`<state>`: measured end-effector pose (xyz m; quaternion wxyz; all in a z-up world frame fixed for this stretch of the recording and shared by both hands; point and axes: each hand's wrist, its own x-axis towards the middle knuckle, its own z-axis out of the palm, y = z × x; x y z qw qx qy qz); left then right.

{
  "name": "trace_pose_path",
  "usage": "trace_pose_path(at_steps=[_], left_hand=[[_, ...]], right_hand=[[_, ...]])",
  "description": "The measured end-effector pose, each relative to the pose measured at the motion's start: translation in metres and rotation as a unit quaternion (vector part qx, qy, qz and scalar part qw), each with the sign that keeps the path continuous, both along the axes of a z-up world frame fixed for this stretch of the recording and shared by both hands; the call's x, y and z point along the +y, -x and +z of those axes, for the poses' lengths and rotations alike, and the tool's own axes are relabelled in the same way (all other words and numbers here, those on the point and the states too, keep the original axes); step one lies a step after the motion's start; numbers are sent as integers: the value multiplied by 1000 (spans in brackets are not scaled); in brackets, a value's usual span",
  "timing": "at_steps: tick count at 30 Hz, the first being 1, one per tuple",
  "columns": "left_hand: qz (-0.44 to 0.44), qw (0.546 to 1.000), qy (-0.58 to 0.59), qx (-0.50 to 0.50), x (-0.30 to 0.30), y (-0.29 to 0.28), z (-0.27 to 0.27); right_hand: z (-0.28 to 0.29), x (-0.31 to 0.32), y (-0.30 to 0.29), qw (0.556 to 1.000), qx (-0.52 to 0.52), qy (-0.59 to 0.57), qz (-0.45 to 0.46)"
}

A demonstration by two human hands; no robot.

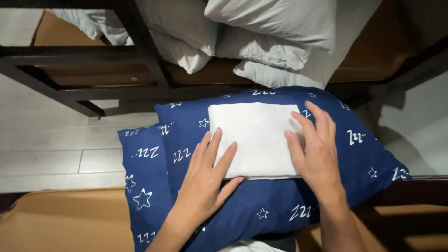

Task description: The person folds a white pillowcase by hand, aligning the edges and pressing the folds flat. They then pick up a blue pillow with a star pattern, shake it, and place it on the surface.

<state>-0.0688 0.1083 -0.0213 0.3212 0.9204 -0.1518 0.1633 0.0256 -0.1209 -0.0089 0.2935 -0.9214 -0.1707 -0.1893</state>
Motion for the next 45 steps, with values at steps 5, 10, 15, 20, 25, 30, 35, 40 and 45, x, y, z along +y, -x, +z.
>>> trace_pose_path(at_steps=[5, 10, 15, 20, 25, 30, 35, 40, 45], left_hand=[[16, 999, 20, 25, -5, 14, -14], [76, 997, 3, 0, -9, 21, -17], [149, 989, -2, 0, -8, 21, -25], [128, 989, -68, -5, -3, 27, -35], [96, 990, -96, -39, 0, 42, -51], [81, 992, -84, -45, 4, 51, -59], [87, 994, -39, 43, 5, 46, -14], [121, 992, -29, -1, -19, 10, 0], [117, 991, -58, -10, -42, -15, -28]], right_hand=[[37, 40, -25, 974, -16, 25, 225], [0, 89, -61, 932, 21, 56, 357], [-33, 101, -56, 929, 65, 74, 357], [-43, 97, -49, 948, 17, 102, 301], [-55, 92, -47, 944, 41, 90, 315], [-56, 95, -40, 937, 53, 84, 334], [-58, 94, -42, 944, 37, 93, 314], [-61, 94, -41, 947, 12, 105, 302], [-73, 82, -44, 949, -24, 123, 290]])
